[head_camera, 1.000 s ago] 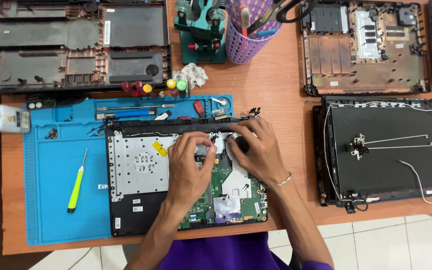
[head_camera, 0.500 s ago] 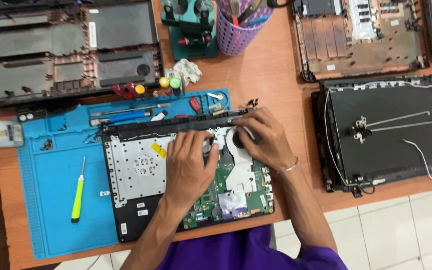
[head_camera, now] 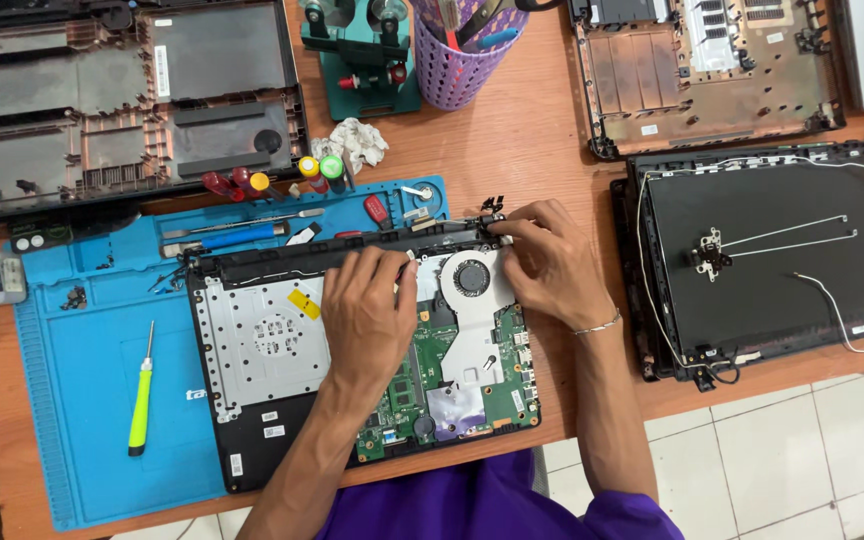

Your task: The person disassembles and reassembles laptop components on a repair bench. They remove a laptop chassis, handle an internal fan and motherboard, and connect internal cables using their hands.

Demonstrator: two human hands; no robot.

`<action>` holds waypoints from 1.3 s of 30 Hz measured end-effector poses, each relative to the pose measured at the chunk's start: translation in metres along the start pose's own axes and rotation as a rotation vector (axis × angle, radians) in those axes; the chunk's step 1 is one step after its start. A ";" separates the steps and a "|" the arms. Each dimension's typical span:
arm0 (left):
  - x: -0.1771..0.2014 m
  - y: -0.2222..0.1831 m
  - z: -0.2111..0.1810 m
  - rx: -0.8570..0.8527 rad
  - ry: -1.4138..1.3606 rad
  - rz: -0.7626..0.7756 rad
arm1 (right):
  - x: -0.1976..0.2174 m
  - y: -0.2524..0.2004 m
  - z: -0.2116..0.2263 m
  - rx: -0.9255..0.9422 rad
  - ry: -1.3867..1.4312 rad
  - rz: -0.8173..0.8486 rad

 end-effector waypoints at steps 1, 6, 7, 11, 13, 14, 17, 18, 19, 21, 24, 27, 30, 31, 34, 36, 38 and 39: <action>0.000 0.000 0.001 0.006 -0.016 -0.005 | 0.000 -0.001 -0.001 -0.023 0.009 0.012; 0.005 -0.001 -0.001 -0.006 -0.043 -0.053 | 0.002 0.000 -0.008 -0.130 0.052 0.063; 0.006 -0.002 -0.001 -0.006 -0.046 -0.058 | 0.001 -0.001 -0.009 -0.139 0.070 0.070; 0.007 -0.003 -0.002 -0.023 -0.060 -0.099 | 0.001 0.000 -0.010 -0.116 0.109 0.064; 0.006 -0.003 0.000 -0.016 -0.056 -0.104 | 0.002 -0.001 -0.011 -0.100 0.132 0.059; 0.004 -0.003 0.001 -0.011 -0.055 -0.107 | 0.002 0.000 -0.013 -0.102 0.152 0.062; 0.002 -0.003 0.003 -0.012 -0.053 -0.110 | 0.002 -0.001 -0.014 -0.103 0.164 0.064; 0.002 -0.003 0.003 -0.012 -0.055 -0.115 | 0.002 -0.001 -0.014 -0.103 0.160 0.062; 0.002 -0.003 0.003 -0.011 -0.057 -0.120 | 0.002 -0.001 -0.014 -0.107 0.155 0.065; 0.003 -0.003 0.003 -0.017 -0.057 -0.129 | 0.002 -0.001 -0.015 -0.117 0.150 0.069; 0.008 -0.002 -0.002 -0.038 -0.058 -0.155 | 0.003 -0.001 -0.011 -0.090 0.141 0.058; 0.015 0.001 -0.006 -0.056 -0.062 -0.160 | 0.002 -0.001 -0.014 -0.115 0.165 0.074; 0.015 0.005 -0.005 -0.032 -0.056 -0.104 | 0.003 0.001 -0.015 -0.123 0.153 0.068; 0.017 0.004 -0.005 -0.028 -0.052 -0.103 | 0.003 0.001 -0.013 -0.114 0.148 0.066; 0.015 0.003 -0.007 -0.028 -0.051 -0.102 | 0.003 0.000 -0.011 -0.096 0.146 0.063; 0.014 0.001 -0.005 -0.013 -0.049 -0.093 | 0.003 0.001 -0.011 -0.094 0.165 0.072; 0.012 -0.001 -0.002 0.013 -0.050 -0.076 | 0.004 0.000 -0.011 -0.092 0.170 0.076; 0.012 -0.001 -0.002 0.011 -0.045 -0.070 | 0.005 0.000 -0.011 -0.091 0.172 0.076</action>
Point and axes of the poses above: each hand's wrist, its own y-axis towards the middle knuckle, its own x-axis out of the back of the hand, z = x × y, the point moved 10 cm from there along y, towards the middle knuckle, and after that the axes turned 2 degrees about -x, right-handed, at the moved point
